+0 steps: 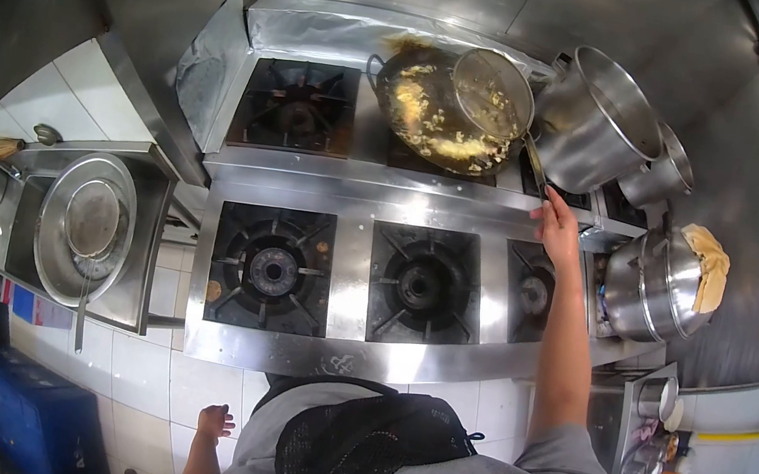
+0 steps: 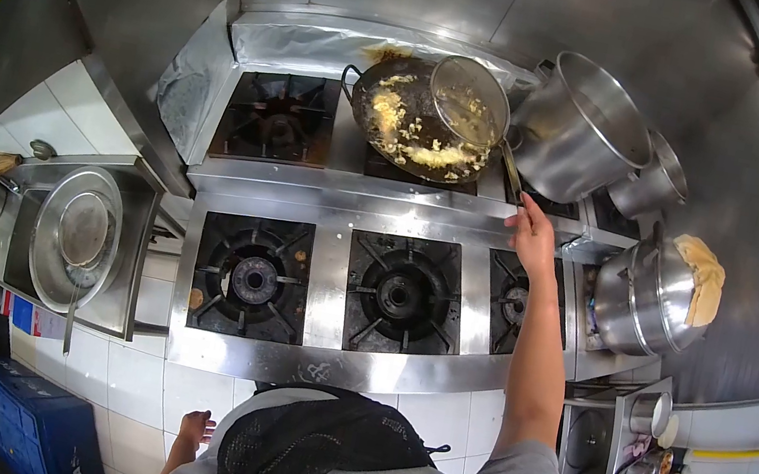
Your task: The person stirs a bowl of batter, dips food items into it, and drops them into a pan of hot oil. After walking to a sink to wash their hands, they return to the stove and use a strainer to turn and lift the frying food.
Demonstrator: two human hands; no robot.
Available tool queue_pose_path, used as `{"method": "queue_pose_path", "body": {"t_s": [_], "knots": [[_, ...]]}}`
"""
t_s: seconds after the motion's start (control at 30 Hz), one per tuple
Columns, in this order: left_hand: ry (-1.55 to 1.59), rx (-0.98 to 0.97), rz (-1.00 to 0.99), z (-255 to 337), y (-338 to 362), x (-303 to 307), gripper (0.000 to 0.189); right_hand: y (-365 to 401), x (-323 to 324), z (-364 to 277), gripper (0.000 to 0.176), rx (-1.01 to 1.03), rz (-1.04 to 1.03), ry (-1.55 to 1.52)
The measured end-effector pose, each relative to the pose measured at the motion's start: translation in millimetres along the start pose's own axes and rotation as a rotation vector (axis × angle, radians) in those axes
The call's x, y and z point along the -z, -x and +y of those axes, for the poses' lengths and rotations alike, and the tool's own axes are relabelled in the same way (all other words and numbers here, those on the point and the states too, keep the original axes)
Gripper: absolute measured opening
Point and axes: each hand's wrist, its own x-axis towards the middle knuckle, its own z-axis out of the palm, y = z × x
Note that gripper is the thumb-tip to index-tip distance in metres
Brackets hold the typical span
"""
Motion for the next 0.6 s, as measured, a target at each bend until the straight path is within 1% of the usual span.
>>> {"method": "queue_pose_path", "body": {"t_s": [0.33, 0.53, 0.6], "knots": [[-0.076, -0.006, -0.029, 11, -5, 1, 0.03, 17, 12, 3, 0.041, -0.017, -0.038, 0.038], [-0.06, -0.011, -0.031, 4, -5, 5, 0.032, 22, 18, -6, 0.041, -0.082, -0.139, -0.001], [-0.073, -0.008, -0.034, 0, -6, 6, 0.033, 20, 19, -7, 0.041, -0.153, -0.174, -0.037]]}}
